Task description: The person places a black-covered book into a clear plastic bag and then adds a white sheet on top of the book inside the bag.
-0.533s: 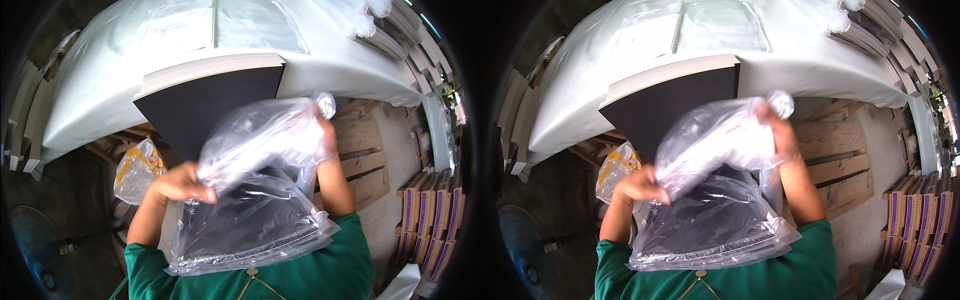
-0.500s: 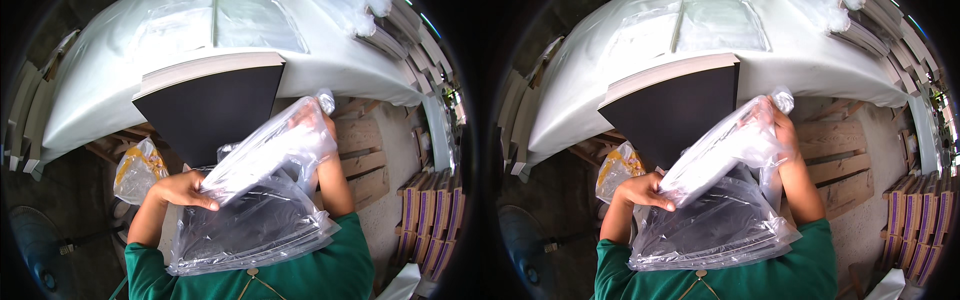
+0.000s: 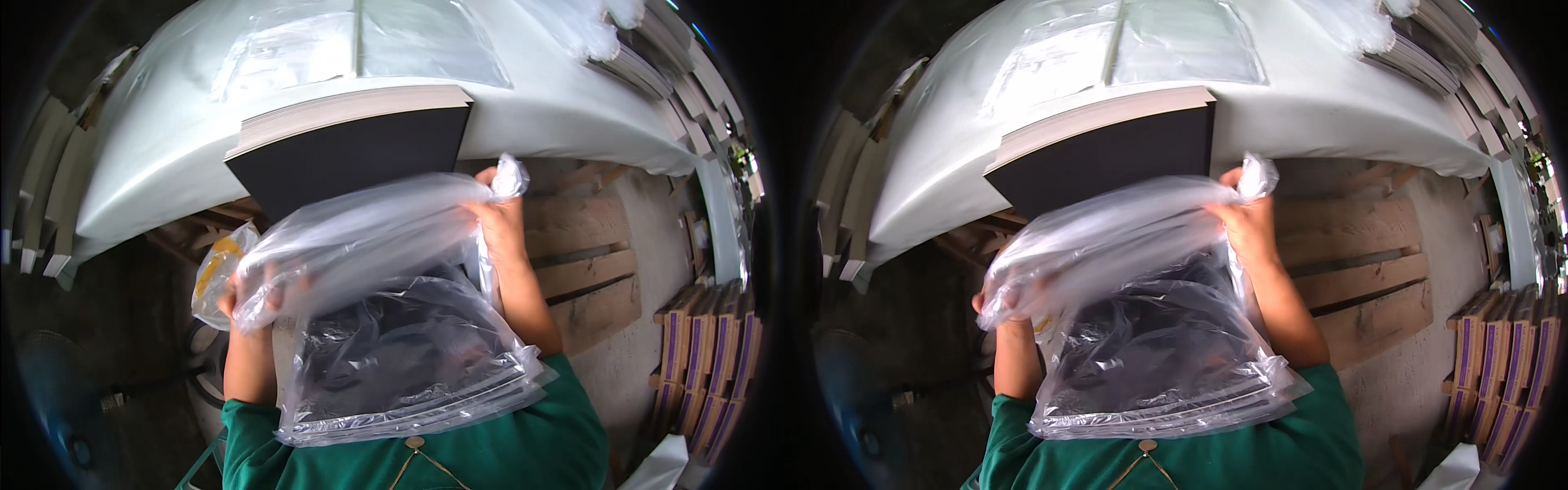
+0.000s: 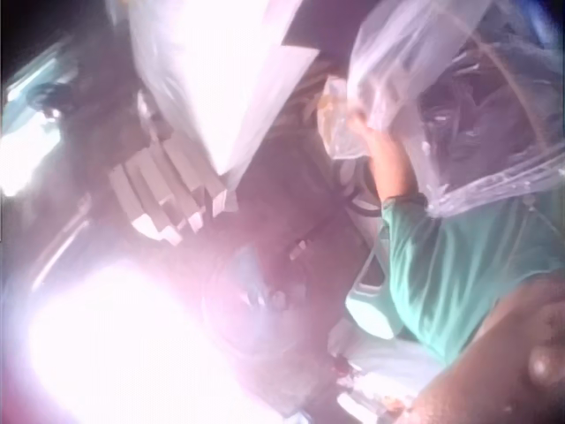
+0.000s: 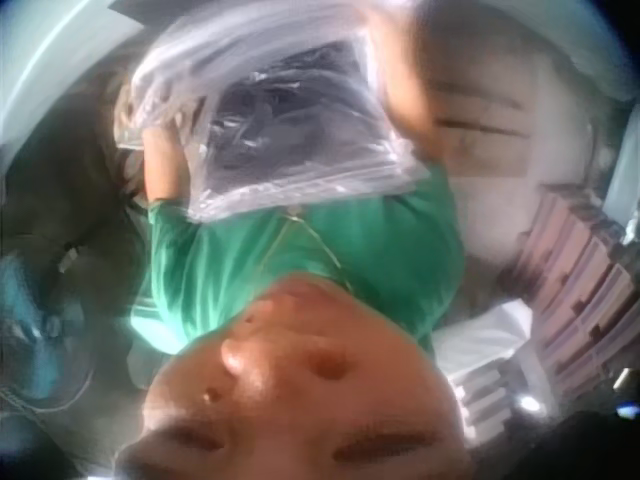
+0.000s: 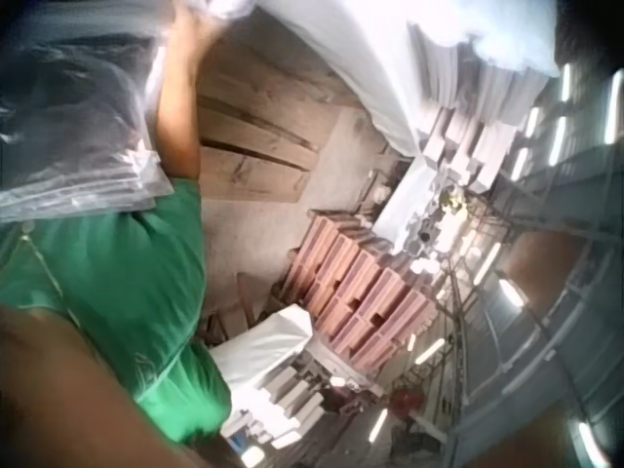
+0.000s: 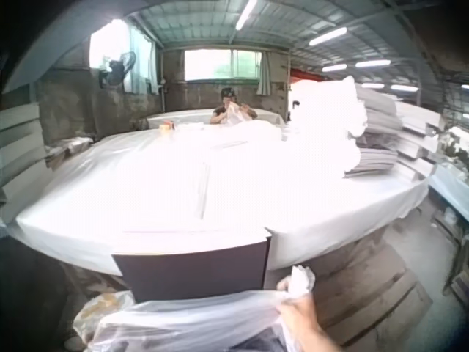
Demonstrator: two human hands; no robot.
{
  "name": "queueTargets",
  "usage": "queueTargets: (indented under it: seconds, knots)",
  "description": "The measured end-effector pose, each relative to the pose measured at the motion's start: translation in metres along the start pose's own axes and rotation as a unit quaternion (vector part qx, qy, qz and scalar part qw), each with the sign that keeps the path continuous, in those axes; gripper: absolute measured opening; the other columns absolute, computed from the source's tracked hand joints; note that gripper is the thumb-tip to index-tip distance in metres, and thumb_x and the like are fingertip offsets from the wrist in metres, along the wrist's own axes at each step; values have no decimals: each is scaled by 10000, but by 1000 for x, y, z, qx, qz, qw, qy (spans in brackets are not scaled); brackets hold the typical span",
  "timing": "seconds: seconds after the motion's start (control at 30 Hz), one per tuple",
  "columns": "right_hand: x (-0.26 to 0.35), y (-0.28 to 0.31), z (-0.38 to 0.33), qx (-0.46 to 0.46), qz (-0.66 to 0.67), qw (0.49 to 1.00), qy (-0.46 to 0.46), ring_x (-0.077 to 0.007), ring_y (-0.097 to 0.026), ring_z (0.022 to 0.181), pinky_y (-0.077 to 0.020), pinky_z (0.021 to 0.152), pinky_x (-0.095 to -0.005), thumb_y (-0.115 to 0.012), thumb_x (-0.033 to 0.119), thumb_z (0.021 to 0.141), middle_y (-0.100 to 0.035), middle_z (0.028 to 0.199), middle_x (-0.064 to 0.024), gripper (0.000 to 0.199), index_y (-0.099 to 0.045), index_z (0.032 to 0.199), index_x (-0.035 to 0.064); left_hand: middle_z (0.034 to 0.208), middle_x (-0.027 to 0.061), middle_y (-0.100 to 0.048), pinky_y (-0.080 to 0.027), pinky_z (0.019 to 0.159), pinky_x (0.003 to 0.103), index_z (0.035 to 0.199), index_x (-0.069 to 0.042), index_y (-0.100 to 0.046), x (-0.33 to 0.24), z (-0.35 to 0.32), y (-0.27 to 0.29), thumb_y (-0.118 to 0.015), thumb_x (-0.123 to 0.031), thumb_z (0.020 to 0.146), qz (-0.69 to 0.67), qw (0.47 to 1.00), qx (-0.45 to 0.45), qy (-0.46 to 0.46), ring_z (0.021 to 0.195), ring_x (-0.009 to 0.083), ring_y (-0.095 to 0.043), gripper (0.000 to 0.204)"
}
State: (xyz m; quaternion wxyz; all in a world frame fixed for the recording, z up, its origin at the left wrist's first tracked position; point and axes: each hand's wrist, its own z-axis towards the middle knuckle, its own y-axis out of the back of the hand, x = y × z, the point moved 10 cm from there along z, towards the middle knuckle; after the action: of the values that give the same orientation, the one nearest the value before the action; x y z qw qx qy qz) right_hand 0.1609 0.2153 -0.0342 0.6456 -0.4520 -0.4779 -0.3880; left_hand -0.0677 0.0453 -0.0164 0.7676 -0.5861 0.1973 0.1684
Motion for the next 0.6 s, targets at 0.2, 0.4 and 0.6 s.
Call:
queueTargets:
  seconds: [0.2,0.4,0.6]
  knots:
    - [145,-49,-4,-145,-383,798,441,-257,-519,829,-416,722,-321,-577,-42,681,-509,945,-113,256,-610,922,38,800,55,-478,-392,698,224,1076,-13,-507,-110,32,-24,-485,96,639,678,669,-209,-223,705,109,-428,451]
    - [115,-53,-19,-14,-444,816,370,-184,-588,810,-467,626,-268,-657,40,662,-508,1160,-81,285,-651,944,81,896,112,-444,-441,673,283,997,-47,-631,-101,-12,-75,-504,66,622,848,384,-167,-325,801,207,-510,412]
    - [139,-38,-84,56,-442,773,451,-195,-621,743,-508,588,-254,-710,6,613,-617,883,-98,276,-647,881,30,551,79,-500,-351,453,242,567,11,-549,-73,-26,-83,-639,-245,680,637,747,-25,-185,492,154,-483,294]
